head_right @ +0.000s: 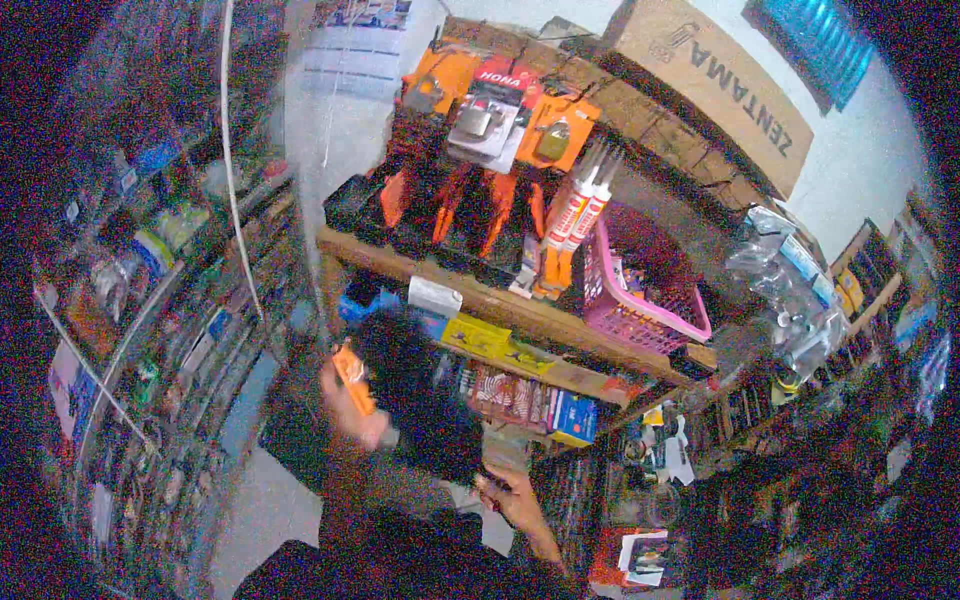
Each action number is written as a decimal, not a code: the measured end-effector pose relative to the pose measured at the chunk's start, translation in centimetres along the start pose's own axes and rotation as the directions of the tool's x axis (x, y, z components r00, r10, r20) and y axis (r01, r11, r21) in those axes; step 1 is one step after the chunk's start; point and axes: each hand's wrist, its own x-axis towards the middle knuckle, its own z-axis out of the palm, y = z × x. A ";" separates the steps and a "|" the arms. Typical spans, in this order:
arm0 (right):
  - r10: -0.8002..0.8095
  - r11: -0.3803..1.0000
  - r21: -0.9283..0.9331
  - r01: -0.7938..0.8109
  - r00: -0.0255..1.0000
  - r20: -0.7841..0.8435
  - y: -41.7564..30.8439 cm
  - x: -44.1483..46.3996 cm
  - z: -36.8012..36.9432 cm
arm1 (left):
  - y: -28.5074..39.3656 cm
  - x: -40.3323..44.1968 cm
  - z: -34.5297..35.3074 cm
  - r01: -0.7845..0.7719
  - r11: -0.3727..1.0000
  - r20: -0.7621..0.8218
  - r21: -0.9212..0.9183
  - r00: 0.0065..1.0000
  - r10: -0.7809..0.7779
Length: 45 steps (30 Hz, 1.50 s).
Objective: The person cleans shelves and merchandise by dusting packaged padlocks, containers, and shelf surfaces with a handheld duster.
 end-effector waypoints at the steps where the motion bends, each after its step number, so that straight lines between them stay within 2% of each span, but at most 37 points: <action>1: 0.003 1.000 0.002 -0.003 1.000 0.020 0.5 -0.1 -0.2 | -0.3 -0.3 0.3 -0.072 0.995 -0.150 0.064 0.985 0.081; 2: 0.006 1.000 0.002 -0.006 0.999 0.042 0.6 -0.4 -0.4 | -0.6 0.5 -0.8 0.031 0.999 0.105 -0.033 0.994 -0.028; 3: 0.061 0.998 -0.040 -0.056 0.991 0.123 -0.6 -0.8 -0.8 | -0.8 1.4 -2.1 0.150 0.984 0.359 -0.100 0.927 -0.105; 4: -0.059 0.997 -0.045 0.063 0.995 0.082 -0.3 -0.6 -0.7 | -0.1 0.5 -1.2 0.146 0.986 0.295 -0.075 0.948 -0.118; 6: 0.009 0.996 -0.087 -0.013 0.999 -0.045 -2.0 -0.6 -0.4 | 1.4 -1.5 0.8 0.148 0.989 0.163 -0.027 0.976 -0.142; 7: -0.066 0.997 -0.051 0.064 0.997 -0.029 -1.0 -0.2 -0.6 | 1.1 -1.7 1.2 0.104 0.993 0.096 -0.054 0.990 -0.099; 8: -0.050 0.996 -0.074 0.051 0.999 0.012 -0.9 -0.6 -0.6 | 0.8 -1.8 1.5 0.058 0.995 0.029 -0.079 0.998 -0.056; 9: -0.039 0.994 -0.102 0.045 0.998 0.054 -1.0 -0.7 -0.8 | -0.2 -0.2 -0.7 0.025 0.993 0.111 -0.117 0.994 -0.012; 10: -0.030 0.991 -0.130 0.043 0.995 0.095 -1.1 -0.7 -1.1 | -0.4 0.3 -1.0 -0.011 0.985 0.468 -0.172 0.879 0.092; 12: -0.064 0.982 -0.177 0.066 0.998 0.017 -0.5 -0.5 -1.1 | 0.1 0.9 -2.3 0.145 0.989 0.586 -0.030 0.804 -0.100; 13: -0.068 0.984 -0.164 0.062 0.997 -0.036 -0.5 -0.4 -0.7 | 0.7 -0.3 -1.0 0.120 0.987 0.390 -0.108 0.918 -0.069; 14: -0.069 0.987 -0.151 0.055 0.993 -0.091 -0.3 -0.5 -0.4 | 1.2 -1.5 0.4 0.081 0.980 0.170 -0.180 0.984 -0.050; 15: -0.025 0.993 -0.117 0.015 0.996 -0.083 0.1 -0.8 -0.3 | 0.9 -0.9 -0.2 0.079 0.968 0.215 -0.239 0.976 -0.027; 16: -0.025 0.990 -0.140 0.015 0.997 -0.068 -0.3 -0.8 -0.1 | 1.1 -1.2 -0.1 0.086 0.974 0.150 -0.212 0.987 -0.055; 17: -0.026 0.987 -0.162 0.017 0.998 -0.054 -1.0 -0.8 0.1 | 0.6 0.1 -1.1 0.113 0.979 0.414 -0.170 0.910 -0.034; 19: -0.030 0.984 -0.177 0.023 0.999 -0.038 -1.8 -0.6 1.0 | 0.9 -0.7 -1.1 0.153 0.979 0.469 -0.138 0.881 -0.071; 21: -0.029 0.986 -0.167 0.023 0.999 -0.033 -1.9 -0.6 2.1 | 0.8 -1.2 -0.6 0.106 0.987 0.408 -0.124 0.912 -0.047; 23: 0.009 0.993 -0.116 -0.005 0.999 0.040 0.2 -0.4 2.3 | 1.1 1.3 -2.3 0.141 0.976 0.552 -0.165 0.834 -0.027; 24: 0.028 0.996 -0.091 -0.021 0.997 0.075 1.1 -0.4 2.6 | 1.5 3.6 -4.3 0.209 0.958 0.703 -0.196 0.711 -0.011; 25: -0.037 0.985 -0.167 0.031 0.999 -0.034 0.5 -0.6 4.1 | 2.1 3.2 -4.9 0.227 0.941 0.609 -0.251 0.793 -0.029; 28: 0.032 0.994 -0.103 -0.027 0.998 0.049 0.2 -0.4 4.9 | 1.4 4.4 -6.4 0.242 0.941 0.654 -0.237 0.756 -0.029; 29: 0.009 0.998 -0.065 -0.003 0.996 0.087 -0.3 0.0 5.1 | 1.6 4.1 -5.5 0.281 0.942 0.744 -0.184 0.666 -0.054; 31: 0.044 0.997 -0.060 -0.039 0.996 0.084 -0.8 0.5 5.3 | 0.3 1.3 -4.2 0.262 0.919 0.561 -0.295 0.826 -0.055; 33: 0.087 0.995 -0.048 -0.083 0.994 0.071 -0.1 0.6 5.1 | 1.2 1.0 -3.4 0.223 0.940 0.549 -0.259 0.835 -0.047; 35: 0.074 0.995 -0.071 -0.067 0.992 0.102 2.5 0.7 4.6 | 2.2 2.8 -4.7 0.125 0.976 0.653 -0.176 0.757 0.020; 38: 0.083 0.996 -0.051 -0.077 0.991 0.109 1.2 0.7 5.4 | 1.5 3.8 -5.9 0.206 0.953 0.719 -0.224 0.695 0.018; 39: 0.097 0.995 -0.011 -0.096 0.992 0.086 0.4 0.6 5.8 | 2.0 2.3 -4.8 0.270 0.931 0.654 -0.246 0.756 -0.046; 40: 0.114 0.993 0.031 -0.116 0.992 0.059 -0.1 0.7 5.9 | 1.3 2.0 -4.9 0.224 0.939 0.654 -0.262 0.757 0.002; 41: 0.062 0.998 -0.028 -0.060 0.992 0.110 0.3 1.2 5.5 | 0.4 2.0 -4.8 0.181 0.944 0.655 -0.277 0.754 0.047; 44: 0.122 0.980 0.153 -0.127 0.992 0.038 1.9 0.9 6.8 | 1.0 2.8 -5.0 0.172 0.953 0.693 -0.249 0.719 0.051; 45: 0.074 0.995 0.054 -0.081 0.989 0.125 3.0 1.1 6.2 | 1.9 3.3 -5.3 0.184 0.955 0.706 -0.232 0.708 0.035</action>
